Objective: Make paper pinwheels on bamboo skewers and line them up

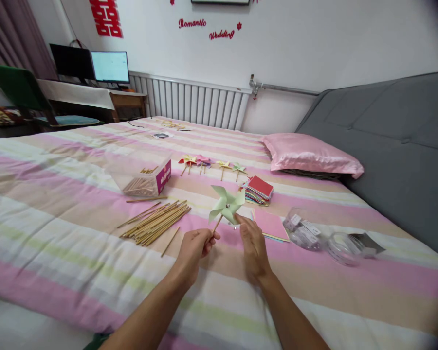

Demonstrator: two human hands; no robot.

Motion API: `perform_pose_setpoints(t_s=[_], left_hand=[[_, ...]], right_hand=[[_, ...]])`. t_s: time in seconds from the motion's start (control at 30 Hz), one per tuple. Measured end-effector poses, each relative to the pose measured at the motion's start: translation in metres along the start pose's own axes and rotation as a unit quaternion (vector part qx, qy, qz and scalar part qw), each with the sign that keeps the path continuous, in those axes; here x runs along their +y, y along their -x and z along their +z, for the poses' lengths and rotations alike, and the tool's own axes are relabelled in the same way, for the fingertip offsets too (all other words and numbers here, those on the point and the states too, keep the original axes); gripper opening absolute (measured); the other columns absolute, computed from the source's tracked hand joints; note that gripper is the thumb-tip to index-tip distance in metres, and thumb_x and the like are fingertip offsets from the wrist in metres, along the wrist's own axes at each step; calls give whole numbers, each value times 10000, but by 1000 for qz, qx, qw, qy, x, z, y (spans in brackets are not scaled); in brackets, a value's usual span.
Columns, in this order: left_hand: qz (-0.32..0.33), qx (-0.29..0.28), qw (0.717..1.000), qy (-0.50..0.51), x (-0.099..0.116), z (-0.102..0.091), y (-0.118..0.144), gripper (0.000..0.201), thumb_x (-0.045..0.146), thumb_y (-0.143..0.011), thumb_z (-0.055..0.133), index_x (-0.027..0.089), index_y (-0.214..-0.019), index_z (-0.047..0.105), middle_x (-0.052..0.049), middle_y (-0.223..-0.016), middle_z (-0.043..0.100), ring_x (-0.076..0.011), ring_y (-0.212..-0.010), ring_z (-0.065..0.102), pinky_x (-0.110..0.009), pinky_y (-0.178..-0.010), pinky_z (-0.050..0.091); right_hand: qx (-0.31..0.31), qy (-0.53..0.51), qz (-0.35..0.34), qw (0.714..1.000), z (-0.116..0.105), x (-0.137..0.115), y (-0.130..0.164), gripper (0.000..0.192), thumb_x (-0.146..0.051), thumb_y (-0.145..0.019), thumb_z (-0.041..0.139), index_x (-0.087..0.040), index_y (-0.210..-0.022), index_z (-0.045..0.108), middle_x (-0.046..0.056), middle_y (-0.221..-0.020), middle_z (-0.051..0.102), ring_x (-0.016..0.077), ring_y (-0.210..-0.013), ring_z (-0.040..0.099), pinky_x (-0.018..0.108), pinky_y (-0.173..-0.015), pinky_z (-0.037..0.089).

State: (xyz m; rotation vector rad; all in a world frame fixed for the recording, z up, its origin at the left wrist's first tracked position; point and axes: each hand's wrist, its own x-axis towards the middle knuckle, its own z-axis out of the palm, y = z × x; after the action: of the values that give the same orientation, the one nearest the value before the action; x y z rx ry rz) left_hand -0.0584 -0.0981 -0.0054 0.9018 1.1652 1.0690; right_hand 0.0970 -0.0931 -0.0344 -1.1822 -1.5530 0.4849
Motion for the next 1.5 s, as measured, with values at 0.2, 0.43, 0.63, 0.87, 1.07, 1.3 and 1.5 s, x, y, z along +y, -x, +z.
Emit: perform_pose_setpoints(t_s=[0.2, 0.43, 0.63, 0.87, 1.07, 1.3, 1.5], left_hand=[[-9, -14, 1000, -24, 2, 2, 0, 219, 268, -665, 519, 91, -659, 648, 18, -555, 457, -54, -486, 352, -194, -489, 225], [-29, -71, 994, -79, -1, 7, 5, 236, 280, -664, 512, 89, -619, 643, 19, -514, 432, -55, -466, 321, -211, -466, 180], [-27, -77, 992, -95, -3, 8, 4, 237, 262, -655, 490, 86, -618, 644, 17, -511, 427, -56, -463, 315, -217, -464, 180], [-28, -78, 992, -100, -5, 8, 3, 239, 254, -649, 475, 88, -621, 644, 15, -518, 434, -58, -463, 319, -217, -464, 182], [-21, -81, 991, -104, -5, 8, 3, 246, 253, -646, 479, 80, -632, 653, 15, -511, 434, -60, -459, 318, -220, -463, 180], [-20, -85, 991, -102, -5, 8, 3, 242, 253, -633, 497, 80, -638, 666, 16, -504, 432, -64, -459, 313, -224, -466, 180], [-17, -88, 990, -110, -1, 8, 6, 240, 247, -642, 493, 102, -651, 683, 9, -536, 454, -76, -480, 330, -221, -470, 189]], right_hand=[[76, -144, 83, 983, 0, 4, -3, 309, -379, -870, 461, -192, -1067, 609, 74, -1058, 637, 224, -1017, 547, 377, -890, 386], [90, -396, 179, 896, 1, 9, -9, 214, -304, -741, 660, -193, -922, 646, 16, -863, 667, 160, -826, 588, 280, -743, 426], [118, -414, 223, 875, 1, 9, -7, 149, -248, -652, 740, -175, -768, 681, 6, -774, 685, 130, -746, 587, 249, -698, 419], [121, -409, 233, 874, 1, 8, -8, 156, -241, -628, 757, -163, -738, 679, -6, -722, 674, 108, -675, 569, 227, -642, 418], [127, -409, 240, 871, 1, 9, -7, 172, -247, -612, 759, -160, -730, 668, 4, -728, 682, 121, -654, 580, 241, -634, 432], [144, -407, 247, 868, 2, 12, -7, 186, -219, -572, 766, -154, -712, 661, -7, -691, 674, 129, -637, 578, 254, -636, 440], [151, -402, 258, 866, 1, 11, -9, 175, -222, -558, 771, -163, -666, 648, -26, -639, 658, 119, -618, 573, 241, -624, 439]])
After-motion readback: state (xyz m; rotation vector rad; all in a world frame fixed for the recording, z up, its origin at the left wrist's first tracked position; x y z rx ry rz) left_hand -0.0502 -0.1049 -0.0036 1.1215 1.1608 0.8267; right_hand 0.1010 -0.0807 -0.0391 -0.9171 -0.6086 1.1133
